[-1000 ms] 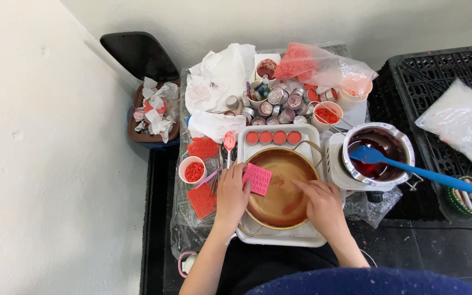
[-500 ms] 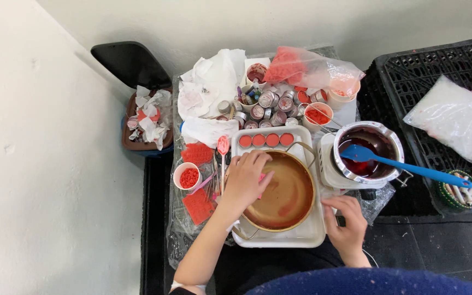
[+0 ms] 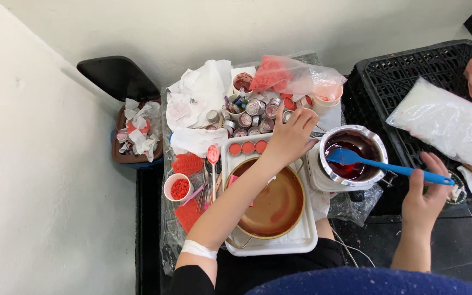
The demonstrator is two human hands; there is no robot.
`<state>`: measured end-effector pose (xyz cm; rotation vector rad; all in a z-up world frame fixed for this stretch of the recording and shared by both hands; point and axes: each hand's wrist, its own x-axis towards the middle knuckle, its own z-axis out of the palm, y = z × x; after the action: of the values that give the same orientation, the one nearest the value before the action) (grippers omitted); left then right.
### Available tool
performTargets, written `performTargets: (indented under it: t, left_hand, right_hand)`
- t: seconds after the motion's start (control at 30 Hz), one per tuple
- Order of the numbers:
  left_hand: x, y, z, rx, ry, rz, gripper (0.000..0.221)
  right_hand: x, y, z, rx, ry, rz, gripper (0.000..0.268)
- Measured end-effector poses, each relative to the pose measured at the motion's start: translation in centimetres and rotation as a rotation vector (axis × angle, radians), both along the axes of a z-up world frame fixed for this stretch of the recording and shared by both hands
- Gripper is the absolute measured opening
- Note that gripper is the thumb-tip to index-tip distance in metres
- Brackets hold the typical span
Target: Making small red wax-based products by melting material and using molds.
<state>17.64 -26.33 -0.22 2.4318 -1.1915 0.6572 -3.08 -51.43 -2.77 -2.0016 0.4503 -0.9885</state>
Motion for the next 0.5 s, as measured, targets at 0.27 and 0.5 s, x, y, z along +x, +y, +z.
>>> performTargets:
  t: [0.27, 0.5]
  left_hand:
    - [-0.6, 1.9, -0.9, 0.039, 0.244, -0.074, 0.046]
    - [-1.1, 1.9, -0.3, -0.060, 0.144, -0.007, 0.049]
  right_hand:
    - [0.1, -1.3, -1.1, 0.208, -0.028, 0.113, 0.017]
    - [-1.2, 1.4, 0.6, 0.196, -0.224, 0.289, 0.011]
